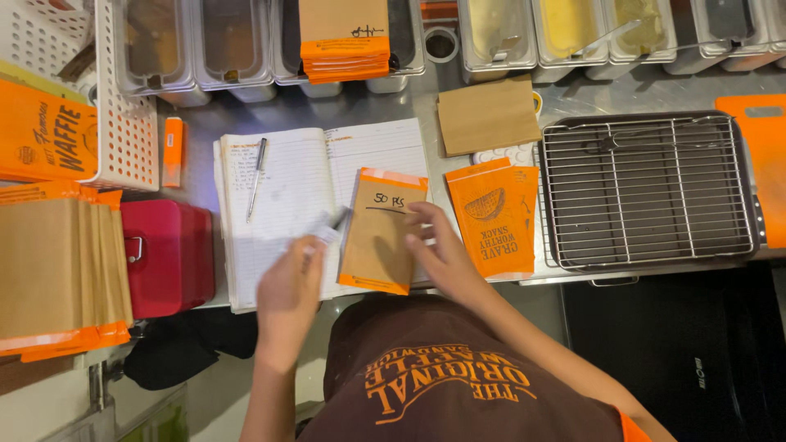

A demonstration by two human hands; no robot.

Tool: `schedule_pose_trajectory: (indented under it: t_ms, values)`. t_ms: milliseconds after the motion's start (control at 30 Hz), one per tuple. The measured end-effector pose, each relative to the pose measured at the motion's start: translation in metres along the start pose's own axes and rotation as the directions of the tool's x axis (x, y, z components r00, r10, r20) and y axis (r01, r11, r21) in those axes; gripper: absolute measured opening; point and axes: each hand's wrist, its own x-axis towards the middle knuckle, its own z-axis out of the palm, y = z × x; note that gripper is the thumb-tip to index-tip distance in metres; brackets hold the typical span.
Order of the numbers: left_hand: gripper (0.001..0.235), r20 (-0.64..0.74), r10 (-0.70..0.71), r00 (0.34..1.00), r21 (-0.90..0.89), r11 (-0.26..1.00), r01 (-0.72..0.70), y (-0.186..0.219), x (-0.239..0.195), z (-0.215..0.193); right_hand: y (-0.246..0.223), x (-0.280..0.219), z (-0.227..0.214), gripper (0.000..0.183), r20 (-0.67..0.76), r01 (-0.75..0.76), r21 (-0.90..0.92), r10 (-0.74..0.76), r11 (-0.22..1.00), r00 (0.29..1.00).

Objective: The person counts and stacks orange branded paper packets, then places them into a brown paper bag. They write on the bag with a marker and set it aside on a stainless steel counter.

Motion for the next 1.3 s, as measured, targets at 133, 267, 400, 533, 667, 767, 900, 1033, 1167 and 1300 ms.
schedule_pose_trajectory:
  t_ms: [133,267,400,533,667,767,900,1033,1167,1300]
  values:
    - [0.055,-0.297,0.284,0.912,0.34,0.924,-0.177,-0.044,0.025,0.022,0.032,-0.017,-0.017,0.05,-0.159,-0.211,0.2,0.244,0.957,0.957]
    - [0.049,-0.175,0.305,0.936,0.336,0.912,-0.235,-0.025,0.021,0.066,0.036,-0.027,-0.023,0.057,-0.068,-0.318,0.39,0.371,0.864,0.926]
    - [0.056,-0.053,0.22,0.974,0.109,0.971,-0.213,0.003,0.015,0.092,0.03,-0.017,-0.005,0.065,-0.06,-0.352,0.558,0.46,0.751,0.886]
    - [0.053,0.018,0.15,0.989,0.014,0.989,-0.15,0.014,0.034,0.083,0.023,-0.008,0.001,0.062,-0.128,-0.345,0.535,0.478,0.771,0.869]
    - [0.036,0.193,0.133,0.972,-0.567,0.824,0.0,0.032,0.044,0.072,0.007,0.006,0.003,0.043,-0.1,-0.29,0.609,0.434,0.738,0.895]
    - [0.032,0.166,0.177,0.97,-0.645,0.764,-0.029,0.047,0.051,0.061,-0.023,0.013,-0.008,0.039,-0.082,-0.256,0.638,0.395,0.727,0.915]
    - [0.017,-0.137,0.205,0.969,-0.564,0.788,-0.246,0.049,0.12,0.011,-0.081,0.024,-0.057,0.039,-0.15,-0.019,0.602,0.136,0.798,0.979]
    - [0.025,-0.41,0.324,0.852,-0.462,0.732,-0.501,0.056,0.239,-0.039,-0.121,0.063,-0.096,0.037,-0.341,0.21,0.533,-0.019,0.82,0.94]
    - [0.073,0.087,0.025,0.996,-0.046,0.999,-0.021,0.087,0.343,-0.034,-0.129,0.112,-0.115,0.038,-0.403,0.294,0.555,-0.058,0.778,0.913]
    - [0.107,0.27,-0.124,0.955,-0.126,0.978,0.163,0.086,0.38,-0.012,-0.116,0.145,-0.12,0.04,-0.401,0.254,0.607,0.015,0.753,0.916]
